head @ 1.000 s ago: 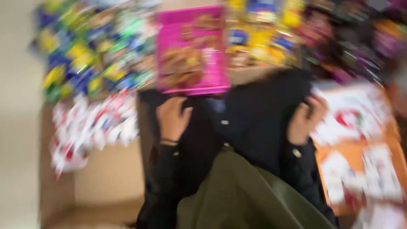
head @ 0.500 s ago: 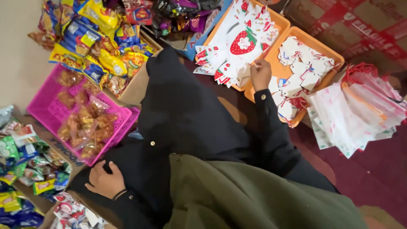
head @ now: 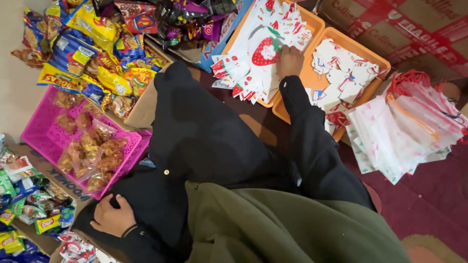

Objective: Packing small snack packets into decorative gift bags

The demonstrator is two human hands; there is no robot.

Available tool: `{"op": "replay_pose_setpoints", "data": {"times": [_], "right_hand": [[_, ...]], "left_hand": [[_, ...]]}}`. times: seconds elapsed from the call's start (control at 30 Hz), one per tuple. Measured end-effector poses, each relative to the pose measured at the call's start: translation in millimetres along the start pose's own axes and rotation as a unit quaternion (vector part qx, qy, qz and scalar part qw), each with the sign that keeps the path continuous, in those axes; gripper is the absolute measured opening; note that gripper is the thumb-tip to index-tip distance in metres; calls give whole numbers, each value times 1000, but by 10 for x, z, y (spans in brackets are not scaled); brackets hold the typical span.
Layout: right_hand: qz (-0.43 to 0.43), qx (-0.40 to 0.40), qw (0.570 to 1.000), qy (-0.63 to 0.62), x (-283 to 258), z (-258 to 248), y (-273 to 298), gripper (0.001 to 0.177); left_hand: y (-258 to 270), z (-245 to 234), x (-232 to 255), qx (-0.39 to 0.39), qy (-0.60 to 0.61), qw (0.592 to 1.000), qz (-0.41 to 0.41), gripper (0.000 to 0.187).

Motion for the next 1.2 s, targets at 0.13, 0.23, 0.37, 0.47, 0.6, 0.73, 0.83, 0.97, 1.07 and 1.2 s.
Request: {"op": "replay_pose_setpoints", "data": {"times": [0.13, 0.23, 0.37, 0.47, 0.6, 0.73, 0.83, 0.97, 1.07, 1.2], "right_hand": [[-17, 35, 999, -28, 63, 38, -25, 13], [-6, 16, 985, -171, -4, -265, 7, 10], [-83, 172, 954, -232, -360, -1370, 215, 6], [-184, 189, 935, -235, -856, -2437, 520, 7], [-309, 163, 911, -221, -1526, -3436, 974, 14], [-378, 136, 876, -268, -1999, -3824, 1380, 9], [-437, 85, 852, -275, -2346, -4044, 1736, 10], [-495, -5, 799, -340, -2639, -4220, 2095, 9], [-486, -45, 755, -437, -2766, -4263, 2165, 7], [-344, -78, 697, -624, -2675, -3859, 1886, 8]], "left_hand": [[3, -30, 33, -3, 1, 1000, 1, 28], [-12, -35, 23, -18, 20, 1000, -12, 27], [-62, -84, 42, 33, 111, 993, 16, 29], [-75, -392, 387, 90, 228, 964, 106, 23], [-9, -956, 1149, 10, 404, 898, 173, 23], [74, -1268, 1812, -21, 498, 846, 192, 24], [185, -1442, 2285, -111, 601, 758, 230, 23], [271, -1515, 2656, -184, 633, 679, 322, 50], [379, -2093, 2563, -165, 637, 673, 338, 84], [526, -1729, 2352, -100, 662, 655, 349, 83]]}}
Point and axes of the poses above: each hand's wrist, its own y-axis away from the middle knuckle, its own z-axis out of the palm, x = y × z, the point moved 3 cm from there along -y, towards the middle knuckle, and after that the axes turned 15 degrees about -x, right-handed, at the moved point
